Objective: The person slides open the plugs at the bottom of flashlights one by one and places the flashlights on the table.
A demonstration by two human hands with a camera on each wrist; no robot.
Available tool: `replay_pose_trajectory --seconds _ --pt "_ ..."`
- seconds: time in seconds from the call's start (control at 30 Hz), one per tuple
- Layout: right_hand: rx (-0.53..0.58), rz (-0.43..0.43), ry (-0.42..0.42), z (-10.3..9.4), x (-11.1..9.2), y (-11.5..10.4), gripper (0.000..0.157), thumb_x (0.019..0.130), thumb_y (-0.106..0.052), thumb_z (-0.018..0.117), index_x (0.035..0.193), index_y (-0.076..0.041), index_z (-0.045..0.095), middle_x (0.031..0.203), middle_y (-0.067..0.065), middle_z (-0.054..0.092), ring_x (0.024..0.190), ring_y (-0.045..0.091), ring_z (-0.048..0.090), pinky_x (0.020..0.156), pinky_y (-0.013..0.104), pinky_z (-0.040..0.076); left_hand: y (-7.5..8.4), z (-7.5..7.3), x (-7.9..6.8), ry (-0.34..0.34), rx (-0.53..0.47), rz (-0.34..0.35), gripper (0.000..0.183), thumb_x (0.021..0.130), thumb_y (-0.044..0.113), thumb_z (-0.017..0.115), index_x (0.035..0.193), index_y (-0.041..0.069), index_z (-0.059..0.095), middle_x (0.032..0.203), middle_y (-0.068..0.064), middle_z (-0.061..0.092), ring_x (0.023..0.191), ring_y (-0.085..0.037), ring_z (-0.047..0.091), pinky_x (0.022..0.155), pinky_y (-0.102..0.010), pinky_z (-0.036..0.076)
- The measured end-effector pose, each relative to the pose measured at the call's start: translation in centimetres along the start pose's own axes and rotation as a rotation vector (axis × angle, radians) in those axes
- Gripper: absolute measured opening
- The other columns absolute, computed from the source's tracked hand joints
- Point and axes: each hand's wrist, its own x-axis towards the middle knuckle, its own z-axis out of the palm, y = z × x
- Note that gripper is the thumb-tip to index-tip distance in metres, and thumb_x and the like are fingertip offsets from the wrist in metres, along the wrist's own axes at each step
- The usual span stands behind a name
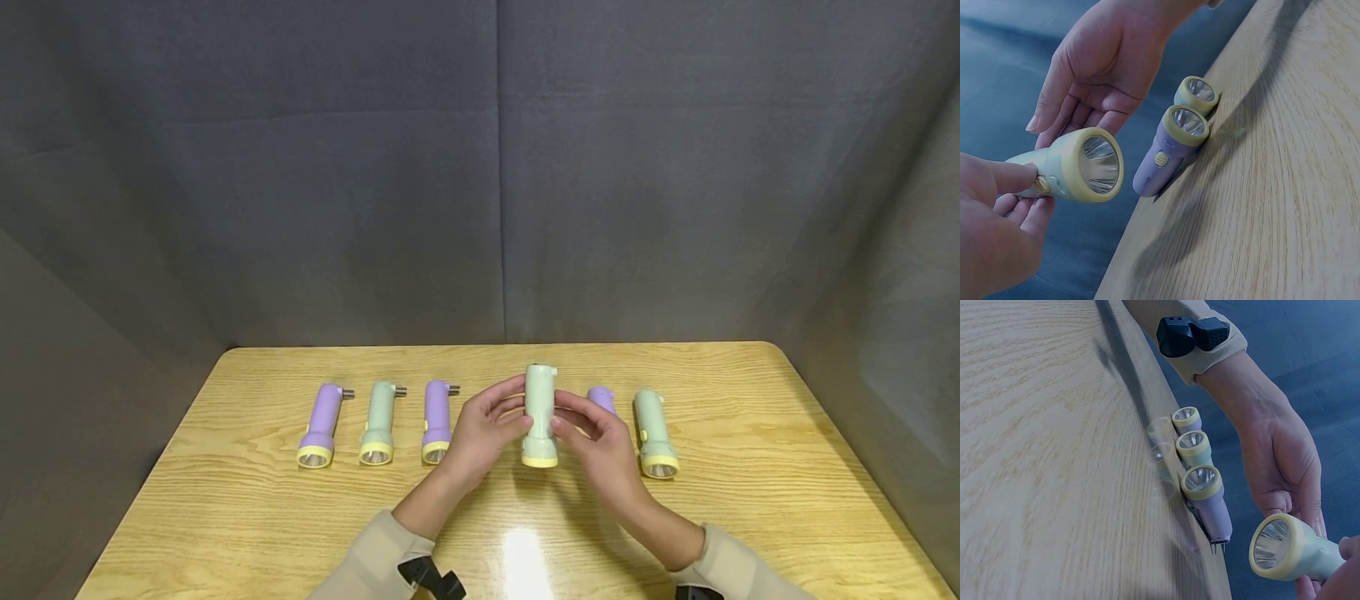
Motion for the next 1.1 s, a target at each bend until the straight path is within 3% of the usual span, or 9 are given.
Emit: replay_pose_trajectory --seconds 0.7,1.1 --pt "-0.017 -0.023 0.029 -0.26 0.60 -0.20 0.032 0.094 0.000 0.071 0.125 0.006 0.065 0.119 0.020 0.064 0.100 0.019 0.064 0.084 0.026 0.059 0.00 -0.04 0.10 -0.037 0.038 0.044 0.047 0.093 -0.009 0.067 0.139 -0.005 0.055 0.137 -0.020 0.059 0.125 -0.032 0.058 0.104 -0.031 0.051" --pt "-0.078 -0.125 0.031 -0.32 0.53 0.00 0.034 0.090 0.001 0.075 0.123 0.004 0.066 0.114 0.017 0.067 0.100 0.013 0.065 0.084 0.022 0.057 0.10 -0.14 0.02 -0.053 0.059 0.070 0.044 0.094 -0.008 0.066 0.136 -0.004 0.057 0.136 -0.019 0.060 0.127 -0.032 0.057 0.107 -0.032 0.049"
